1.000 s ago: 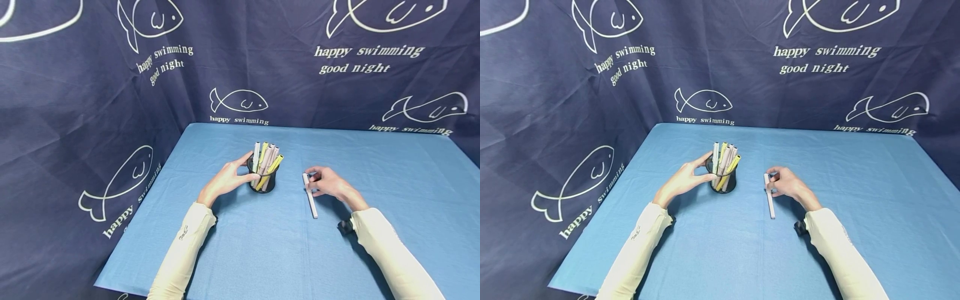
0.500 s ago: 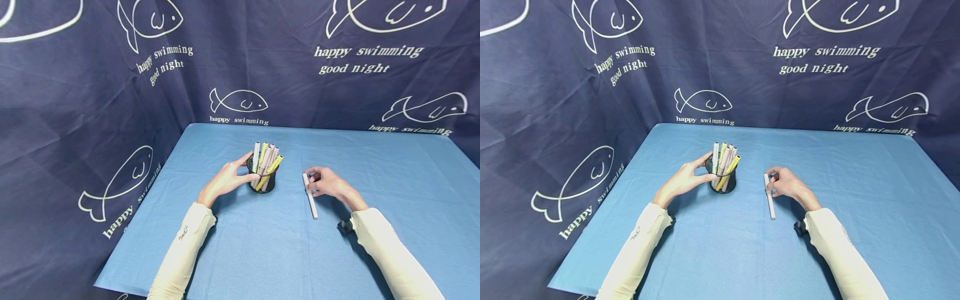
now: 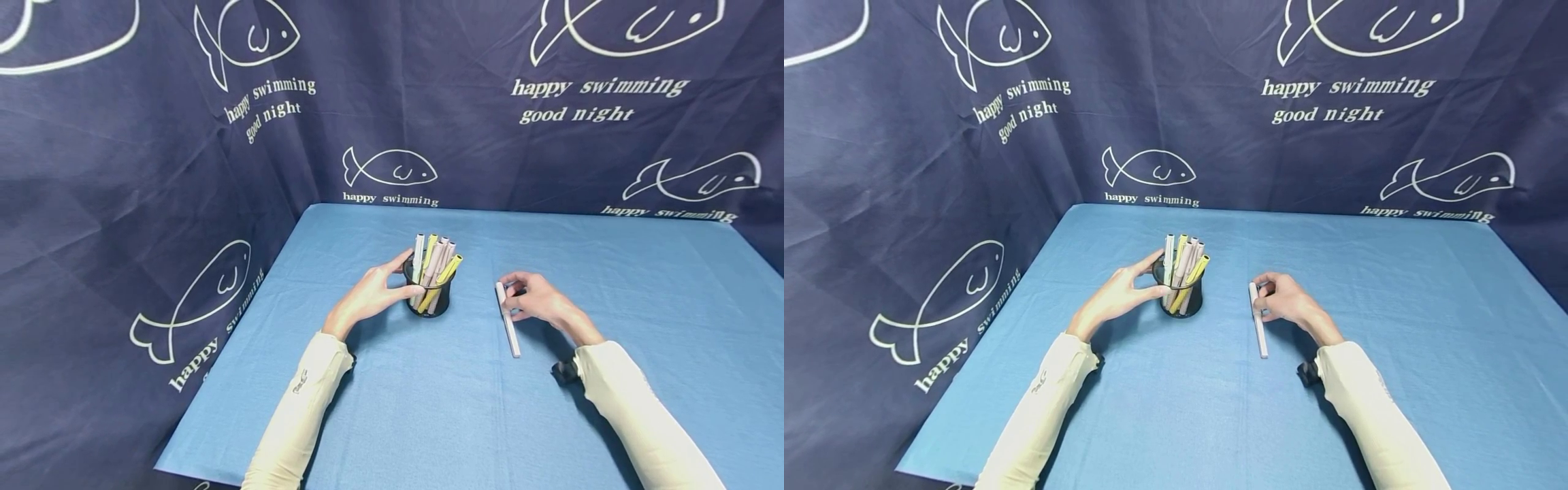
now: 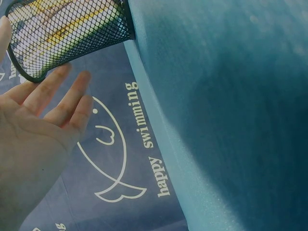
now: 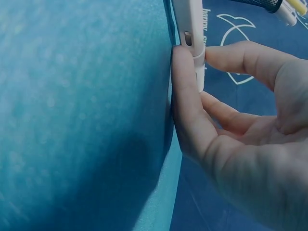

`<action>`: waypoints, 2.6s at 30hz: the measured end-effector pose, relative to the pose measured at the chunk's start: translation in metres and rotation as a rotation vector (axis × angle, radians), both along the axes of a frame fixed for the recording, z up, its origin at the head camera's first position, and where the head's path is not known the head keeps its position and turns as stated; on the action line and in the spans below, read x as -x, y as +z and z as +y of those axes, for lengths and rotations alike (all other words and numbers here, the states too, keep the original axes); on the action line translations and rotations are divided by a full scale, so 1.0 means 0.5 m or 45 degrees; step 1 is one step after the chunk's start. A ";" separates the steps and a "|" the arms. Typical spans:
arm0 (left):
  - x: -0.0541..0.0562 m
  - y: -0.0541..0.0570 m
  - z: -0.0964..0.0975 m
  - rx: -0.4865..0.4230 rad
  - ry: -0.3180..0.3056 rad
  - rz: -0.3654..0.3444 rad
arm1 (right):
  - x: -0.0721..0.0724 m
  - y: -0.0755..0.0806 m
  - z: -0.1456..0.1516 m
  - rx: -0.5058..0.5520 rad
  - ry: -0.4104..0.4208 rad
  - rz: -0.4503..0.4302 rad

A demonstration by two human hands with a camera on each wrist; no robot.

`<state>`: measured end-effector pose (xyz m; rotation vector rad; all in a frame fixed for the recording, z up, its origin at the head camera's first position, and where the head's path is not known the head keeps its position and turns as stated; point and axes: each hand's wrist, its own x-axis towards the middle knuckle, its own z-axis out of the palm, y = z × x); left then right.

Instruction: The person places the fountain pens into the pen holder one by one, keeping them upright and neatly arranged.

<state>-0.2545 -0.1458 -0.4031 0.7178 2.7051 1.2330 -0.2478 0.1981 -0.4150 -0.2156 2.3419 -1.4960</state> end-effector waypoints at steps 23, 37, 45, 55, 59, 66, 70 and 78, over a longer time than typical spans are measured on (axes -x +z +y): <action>-0.001 0.001 0.002 0.007 -0.001 0.004 | -0.005 0.002 0.003 0.113 -0.096 0.064; -0.002 -0.001 0.000 0.003 0.009 0.002 | -0.014 0.005 0.008 0.250 -0.121 0.126; -0.004 -0.002 0.000 0.003 0.016 0.004 | -0.016 0.004 0.008 0.313 -0.124 0.192; -0.004 -0.001 0.000 -0.001 0.005 0.019 | -0.017 0.005 0.006 0.373 -0.134 0.270; -0.004 -0.001 0.000 -0.001 0.006 0.014 | -0.017 0.007 0.003 0.410 -0.142 0.287; -0.004 -0.001 0.000 0.002 0.011 0.004 | -0.018 0.017 0.000 0.475 -0.149 0.316; -0.004 0.000 0.001 0.002 0.014 0.004 | -0.020 0.025 -0.003 0.498 -0.167 0.311; -0.004 -0.001 0.001 -0.003 0.011 0.003 | -0.021 0.035 -0.013 0.600 -0.214 0.356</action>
